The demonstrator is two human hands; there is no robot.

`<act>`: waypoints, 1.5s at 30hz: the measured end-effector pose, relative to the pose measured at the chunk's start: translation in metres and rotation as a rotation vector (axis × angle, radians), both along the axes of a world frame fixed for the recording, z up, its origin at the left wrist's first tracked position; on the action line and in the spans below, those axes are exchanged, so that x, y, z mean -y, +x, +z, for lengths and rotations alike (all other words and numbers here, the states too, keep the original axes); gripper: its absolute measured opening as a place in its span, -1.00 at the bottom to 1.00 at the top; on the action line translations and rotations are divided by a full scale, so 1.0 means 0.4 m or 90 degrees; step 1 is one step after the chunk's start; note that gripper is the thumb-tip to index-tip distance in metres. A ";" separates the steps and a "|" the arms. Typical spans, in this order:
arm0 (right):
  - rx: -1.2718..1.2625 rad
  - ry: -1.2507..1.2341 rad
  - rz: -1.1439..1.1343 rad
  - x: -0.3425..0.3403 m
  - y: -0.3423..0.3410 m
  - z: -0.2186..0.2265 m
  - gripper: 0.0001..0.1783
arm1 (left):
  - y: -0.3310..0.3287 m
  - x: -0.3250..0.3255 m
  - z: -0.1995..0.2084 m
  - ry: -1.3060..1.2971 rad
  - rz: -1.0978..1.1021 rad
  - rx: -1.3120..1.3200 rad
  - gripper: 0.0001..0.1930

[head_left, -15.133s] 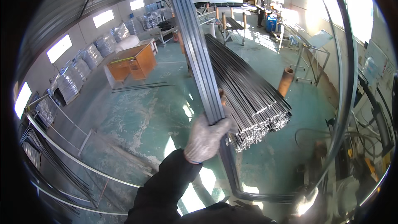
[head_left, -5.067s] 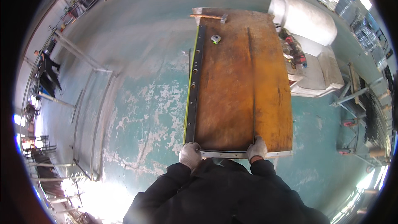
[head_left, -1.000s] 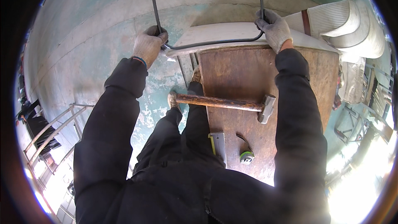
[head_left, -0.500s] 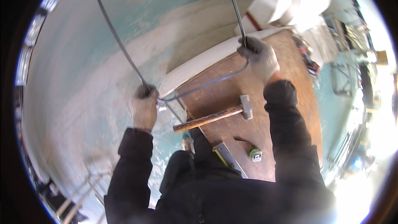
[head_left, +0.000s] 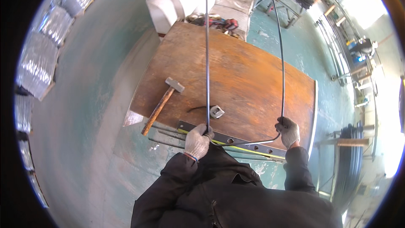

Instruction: The person feeds long metal rods into a bending machine, then removes the bent rods and stacks them. They measure the bent rods on a wooden table using a tape measure and hammer, then return to the machine to continue the process.

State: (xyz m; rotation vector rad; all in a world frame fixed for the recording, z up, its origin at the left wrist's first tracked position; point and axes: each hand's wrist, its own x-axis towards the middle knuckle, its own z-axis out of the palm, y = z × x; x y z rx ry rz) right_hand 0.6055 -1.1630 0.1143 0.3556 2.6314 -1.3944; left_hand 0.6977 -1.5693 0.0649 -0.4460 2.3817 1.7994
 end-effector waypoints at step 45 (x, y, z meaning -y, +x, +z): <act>0.297 -0.446 -0.002 -0.104 0.109 -0.114 -0.51 | -0.197 -0.567 0.054 0.101 -0.353 0.116 -0.48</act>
